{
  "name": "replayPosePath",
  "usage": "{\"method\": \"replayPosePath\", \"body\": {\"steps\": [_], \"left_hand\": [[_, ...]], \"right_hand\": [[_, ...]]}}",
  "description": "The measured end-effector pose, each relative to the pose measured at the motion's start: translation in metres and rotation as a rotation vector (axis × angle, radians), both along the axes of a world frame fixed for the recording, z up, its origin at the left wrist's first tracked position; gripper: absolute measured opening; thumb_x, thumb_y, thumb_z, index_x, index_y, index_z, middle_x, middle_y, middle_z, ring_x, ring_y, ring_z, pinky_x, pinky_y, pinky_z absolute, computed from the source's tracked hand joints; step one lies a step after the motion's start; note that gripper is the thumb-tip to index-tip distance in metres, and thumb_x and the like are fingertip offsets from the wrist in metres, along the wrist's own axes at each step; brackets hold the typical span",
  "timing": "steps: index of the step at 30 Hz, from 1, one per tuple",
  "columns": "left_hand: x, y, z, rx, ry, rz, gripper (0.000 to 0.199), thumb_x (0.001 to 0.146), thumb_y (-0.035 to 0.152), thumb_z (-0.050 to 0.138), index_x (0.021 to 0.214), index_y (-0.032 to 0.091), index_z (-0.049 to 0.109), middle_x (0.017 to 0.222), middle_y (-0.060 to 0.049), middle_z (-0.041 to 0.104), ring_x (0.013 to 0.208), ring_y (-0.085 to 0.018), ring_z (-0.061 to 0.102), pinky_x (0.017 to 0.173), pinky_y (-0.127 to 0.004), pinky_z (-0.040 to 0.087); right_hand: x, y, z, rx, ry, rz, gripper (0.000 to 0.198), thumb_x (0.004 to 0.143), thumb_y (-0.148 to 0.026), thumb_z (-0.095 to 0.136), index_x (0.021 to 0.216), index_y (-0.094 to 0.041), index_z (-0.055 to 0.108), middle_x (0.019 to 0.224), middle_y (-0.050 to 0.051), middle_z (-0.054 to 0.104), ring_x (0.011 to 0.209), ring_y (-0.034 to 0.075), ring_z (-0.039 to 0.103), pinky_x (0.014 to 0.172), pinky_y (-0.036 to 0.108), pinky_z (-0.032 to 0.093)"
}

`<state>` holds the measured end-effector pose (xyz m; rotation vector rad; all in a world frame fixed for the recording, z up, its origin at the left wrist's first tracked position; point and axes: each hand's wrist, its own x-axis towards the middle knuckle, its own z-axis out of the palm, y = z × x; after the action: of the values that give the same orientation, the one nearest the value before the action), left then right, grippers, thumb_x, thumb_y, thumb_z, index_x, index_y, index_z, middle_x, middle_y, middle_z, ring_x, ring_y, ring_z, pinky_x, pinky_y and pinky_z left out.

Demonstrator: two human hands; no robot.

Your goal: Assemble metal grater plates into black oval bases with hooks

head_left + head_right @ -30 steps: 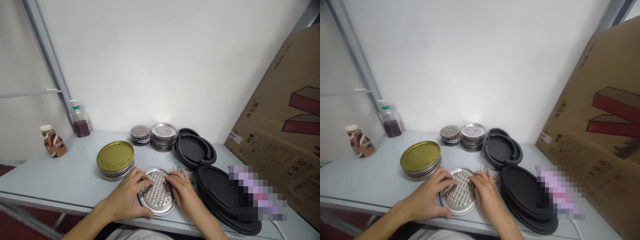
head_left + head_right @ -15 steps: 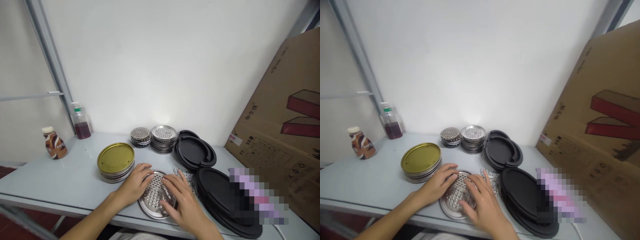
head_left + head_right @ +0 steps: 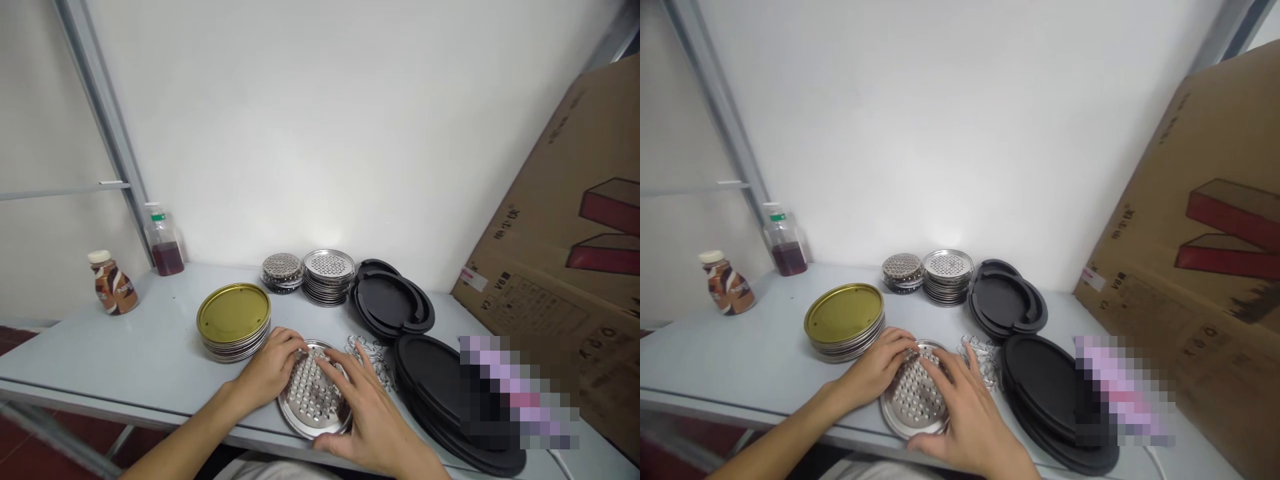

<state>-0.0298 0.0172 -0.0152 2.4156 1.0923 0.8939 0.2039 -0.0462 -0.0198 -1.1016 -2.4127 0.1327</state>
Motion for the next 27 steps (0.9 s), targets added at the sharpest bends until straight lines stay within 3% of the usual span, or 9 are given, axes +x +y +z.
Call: {"method": "replayPosePath", "body": {"steps": [7, 12, 14, 20, 27], "left_hand": [[-0.006, 0.003, -0.002, -0.007, -0.005, 0.037, 0.045, 0.087, 0.0, 0.042, 0.107, 0.025, 0.073, 0.106, -0.007, 0.066, 0.104, -0.023, 0.058, 0.096, -0.039, 0.047], [-0.006, 0.004, -0.005, -0.004, -0.007, 0.064, 0.046, 0.087, 0.0, 0.041, 0.108, 0.025, 0.073, 0.113, -0.007, 0.065, 0.109, -0.023, 0.057, 0.1, -0.041, 0.046], [-0.006, 0.004, -0.005, -0.003, -0.004, 0.065, 0.046, 0.087, 0.0, 0.04, 0.108, 0.025, 0.072, 0.114, -0.007, 0.065, 0.11, -0.023, 0.057, 0.101, -0.041, 0.046], [-0.002, 0.004, -0.004, -0.002, 0.029, 0.076, 0.05, 0.086, 0.0, 0.04, 0.119, 0.025, 0.067, 0.108, -0.005, 0.064, 0.106, -0.022, 0.056, 0.098, -0.038, 0.047], [0.005, 0.001, 0.001, 0.022, 0.09, 0.114, 0.033, 0.102, 0.023, 0.04, 0.117, 0.025, 0.069, 0.103, -0.006, 0.059, 0.103, -0.025, 0.053, 0.096, -0.042, 0.045]], "right_hand": [[-0.002, 0.001, 0.003, 0.025, 0.041, 0.011, 0.093, 0.074, -0.054, 0.076, 0.15, -0.021, 0.034, 0.137, 0.017, 0.056, 0.129, 0.032, 0.051, 0.118, 0.066, 0.009], [-0.004, 0.0, 0.009, 0.013, 0.051, -0.004, 0.061, 0.077, -0.053, 0.074, 0.126, -0.019, 0.061, 0.13, 0.016, 0.062, 0.127, 0.034, 0.052, 0.117, 0.067, 0.013], [-0.004, -0.001, 0.011, -0.007, 0.042, 0.005, 0.055, 0.078, -0.055, 0.072, 0.12, -0.021, 0.065, 0.127, 0.014, 0.064, 0.125, 0.032, 0.054, 0.118, 0.067, 0.012], [-0.003, -0.001, 0.012, -0.033, 0.019, 0.02, 0.059, 0.077, -0.057, 0.072, 0.121, -0.019, 0.064, 0.126, 0.015, 0.064, 0.126, 0.033, 0.054, 0.117, 0.067, 0.013], [-0.003, -0.001, 0.012, -0.045, 0.001, 0.026, 0.056, 0.079, -0.055, 0.071, 0.122, -0.018, 0.063, 0.127, 0.015, 0.064, 0.126, 0.032, 0.053, 0.117, 0.068, 0.013]]}}
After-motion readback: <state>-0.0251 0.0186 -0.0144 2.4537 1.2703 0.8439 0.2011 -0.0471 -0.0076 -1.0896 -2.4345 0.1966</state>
